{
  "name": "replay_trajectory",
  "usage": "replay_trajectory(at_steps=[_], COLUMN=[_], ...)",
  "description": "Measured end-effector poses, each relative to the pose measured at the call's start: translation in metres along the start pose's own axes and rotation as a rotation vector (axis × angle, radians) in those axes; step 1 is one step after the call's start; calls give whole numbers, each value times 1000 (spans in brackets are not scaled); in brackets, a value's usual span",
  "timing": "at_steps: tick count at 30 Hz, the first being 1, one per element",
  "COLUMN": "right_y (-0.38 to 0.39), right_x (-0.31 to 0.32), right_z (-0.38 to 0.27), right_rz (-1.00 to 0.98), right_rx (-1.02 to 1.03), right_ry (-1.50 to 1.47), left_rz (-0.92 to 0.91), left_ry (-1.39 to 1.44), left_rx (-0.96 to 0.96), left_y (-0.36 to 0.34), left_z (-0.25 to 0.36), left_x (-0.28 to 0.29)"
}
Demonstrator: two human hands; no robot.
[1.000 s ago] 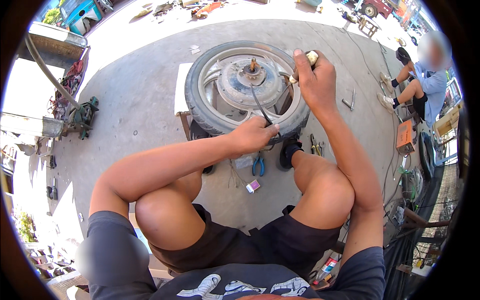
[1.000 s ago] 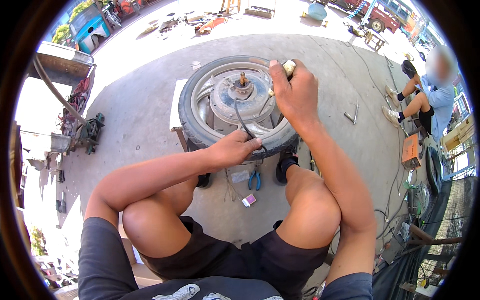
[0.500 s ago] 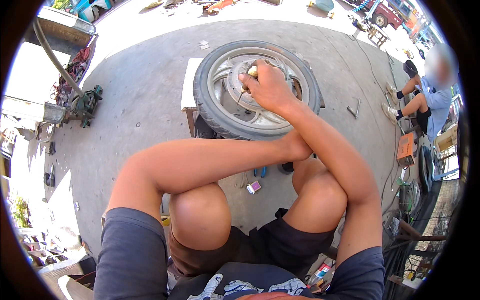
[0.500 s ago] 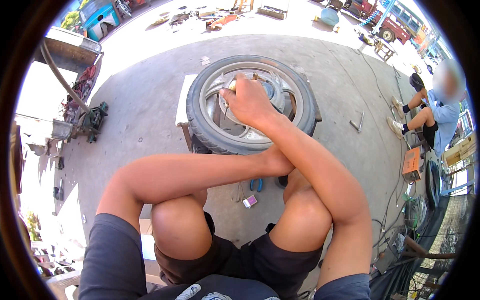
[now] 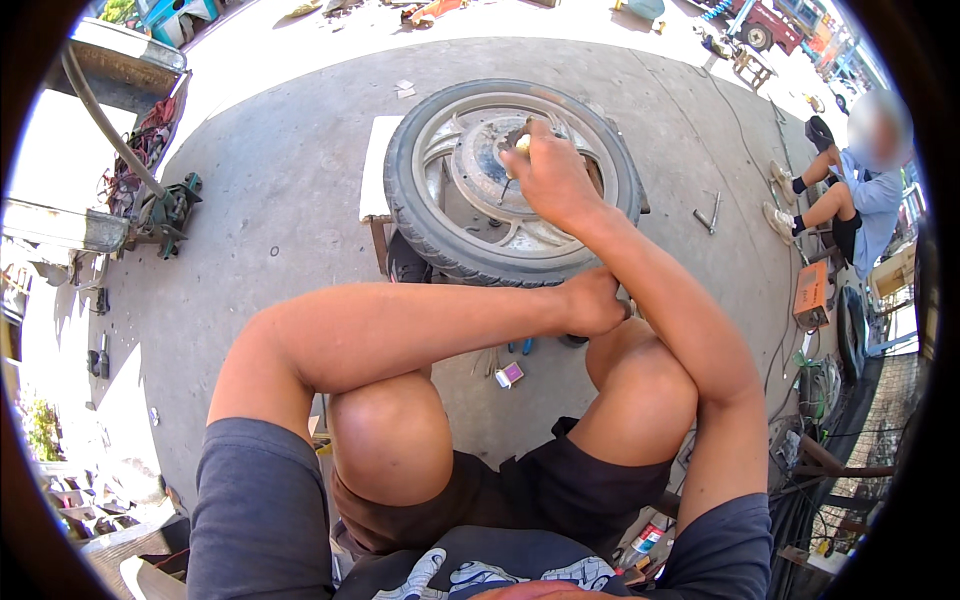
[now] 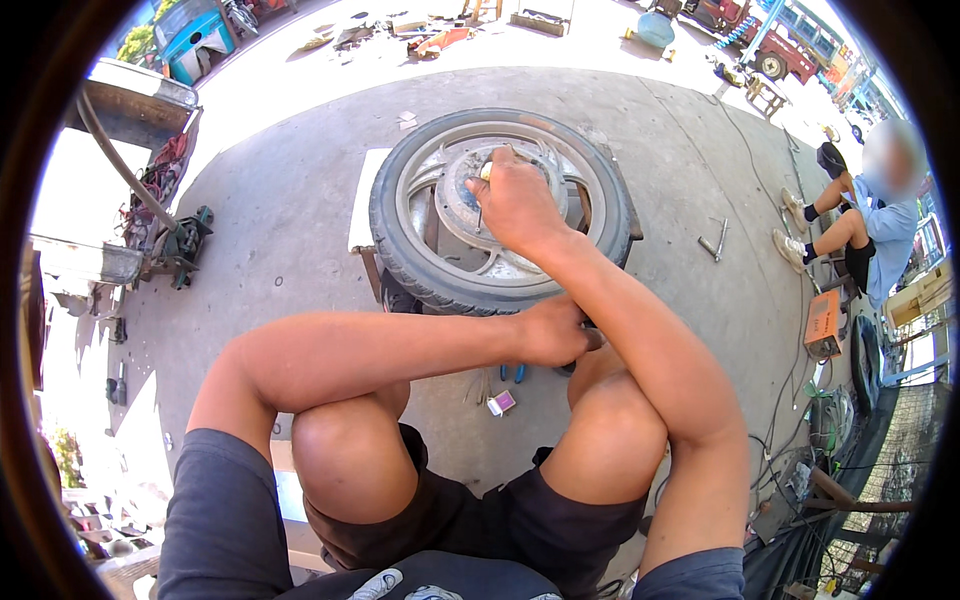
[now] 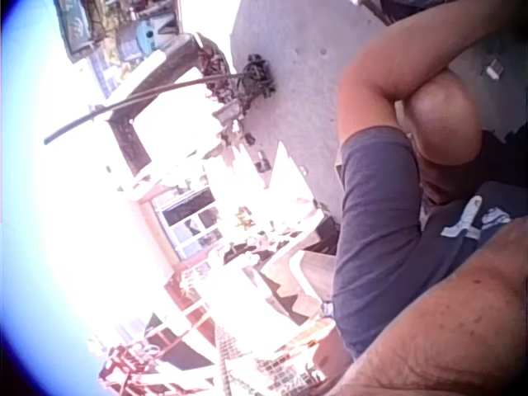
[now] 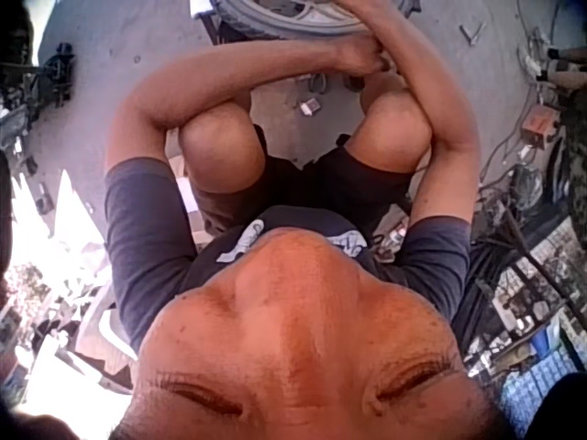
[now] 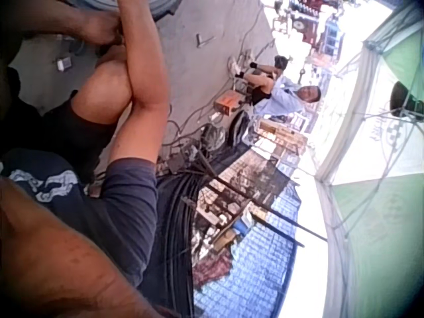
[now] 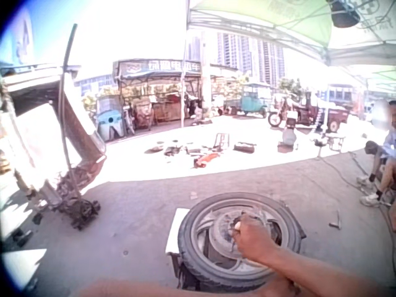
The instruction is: The person sits on the ground and uses a small tool to scrape or clean the inner rim of a motorcycle tire. They repeatedly rotate the tire and continue scraping the same area with both hands.
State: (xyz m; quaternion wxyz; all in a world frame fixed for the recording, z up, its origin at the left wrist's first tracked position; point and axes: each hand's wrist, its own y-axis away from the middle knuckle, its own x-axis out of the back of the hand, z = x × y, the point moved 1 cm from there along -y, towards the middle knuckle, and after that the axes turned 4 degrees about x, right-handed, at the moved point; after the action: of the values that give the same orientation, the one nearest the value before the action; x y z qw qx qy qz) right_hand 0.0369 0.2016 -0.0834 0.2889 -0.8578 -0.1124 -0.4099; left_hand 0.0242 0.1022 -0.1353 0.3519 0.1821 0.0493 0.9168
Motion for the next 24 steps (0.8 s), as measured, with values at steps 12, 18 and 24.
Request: replay_trajectory(at_steps=[12, 18, 24], right_y=[-4, -5, -5], right_x=[-5, -11, -7], right_z=[2, 4, 4], right_rz=[-68, -27, -77], right_rx=[-44, -23, -47], right_ry=[8, -1, 17], left_rz=[-20, -69, -84], left_ry=[-30, -10, 6], left_rx=[-35, 4, 9], left_y=[9, 13, 14], left_z=[-1, 5, 4], left_x=[5, 6, 6])
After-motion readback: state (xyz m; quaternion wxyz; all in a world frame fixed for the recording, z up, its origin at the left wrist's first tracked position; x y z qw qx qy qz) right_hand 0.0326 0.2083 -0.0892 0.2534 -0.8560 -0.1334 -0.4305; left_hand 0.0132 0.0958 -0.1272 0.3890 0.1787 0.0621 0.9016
